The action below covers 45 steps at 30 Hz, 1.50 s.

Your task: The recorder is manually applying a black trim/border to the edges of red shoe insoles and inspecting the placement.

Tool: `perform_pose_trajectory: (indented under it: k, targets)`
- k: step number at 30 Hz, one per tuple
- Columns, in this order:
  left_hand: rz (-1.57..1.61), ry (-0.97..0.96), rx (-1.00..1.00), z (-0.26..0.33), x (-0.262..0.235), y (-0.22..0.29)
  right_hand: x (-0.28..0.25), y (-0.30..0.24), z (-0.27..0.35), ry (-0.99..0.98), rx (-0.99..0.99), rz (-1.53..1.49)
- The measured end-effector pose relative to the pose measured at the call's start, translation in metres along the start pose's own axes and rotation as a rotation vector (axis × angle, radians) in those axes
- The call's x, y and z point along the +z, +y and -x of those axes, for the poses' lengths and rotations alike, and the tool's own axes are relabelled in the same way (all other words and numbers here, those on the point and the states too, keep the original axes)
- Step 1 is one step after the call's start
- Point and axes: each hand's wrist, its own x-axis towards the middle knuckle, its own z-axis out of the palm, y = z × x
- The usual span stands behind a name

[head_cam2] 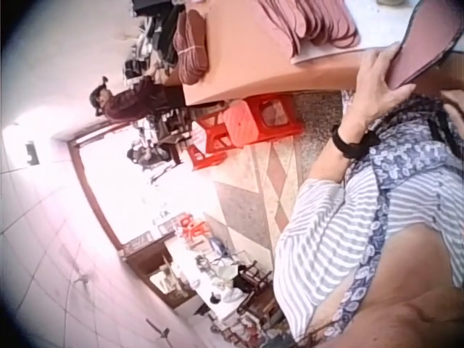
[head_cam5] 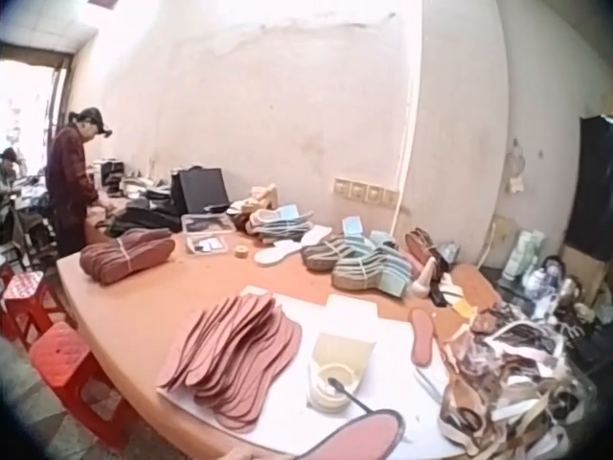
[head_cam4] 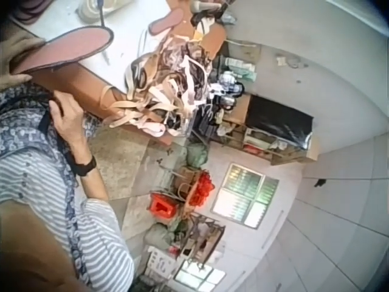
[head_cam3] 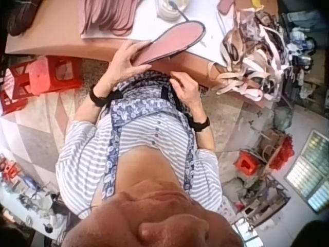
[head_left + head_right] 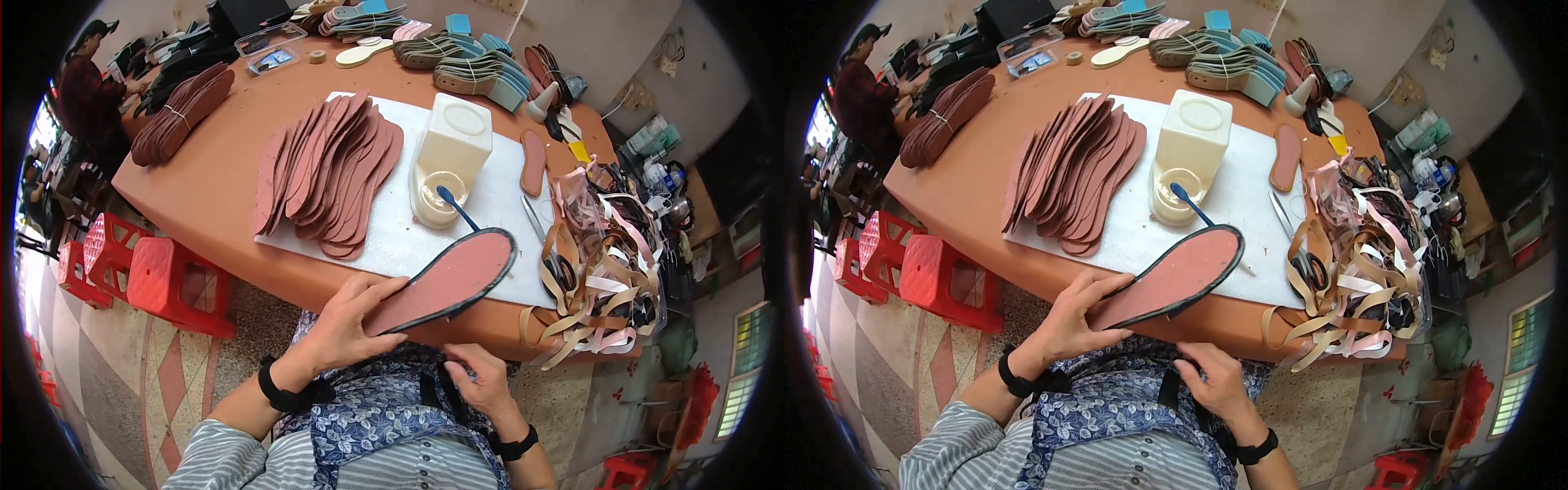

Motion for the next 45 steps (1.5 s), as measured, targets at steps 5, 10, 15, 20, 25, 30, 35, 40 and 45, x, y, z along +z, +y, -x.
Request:
perform_pose_trajectory:
  k: [5,10,15,20,25,30,35,40,45]
  targets:
    - [0.305,-0.006,0.018,-0.010,0.021,0.011,0.005,-0.039,-0.031,-0.258,0.090,-0.202]
    - [0.478,-0.043,-0.109,-0.017,0.047,0.009,0.018,-0.036,-0.038,-0.239,0.070,-0.172]
    - [0.411,-0.037,-0.014,-0.023,0.052,0.010,0.020,-0.026,-0.028,-0.037,0.102,-0.228]
    - [-0.127,0.217,0.279,-0.039,0.035,-0.013,-0.017,-0.028,-0.030,0.130,0.397,-0.553]
    - [-0.437,0.272,0.242,-0.048,0.028,-0.054,-0.076,-0.003,-0.059,0.382,0.444,-0.475]
    - [-0.597,0.269,0.325,-0.047,0.034,-0.053,-0.118,0.048,-0.096,0.360,0.481,-0.569]
    - [-0.596,0.276,0.304,-0.047,0.033,-0.052,-0.128,0.073,-0.144,0.329,0.503,-0.555]
    - [-0.582,0.260,0.277,-0.048,0.033,-0.052,-0.132,0.113,-0.190,0.328,0.546,-0.583]
    - [-0.599,0.268,0.279,-0.048,0.032,-0.050,-0.142,0.148,-0.220,0.349,0.592,-0.590]
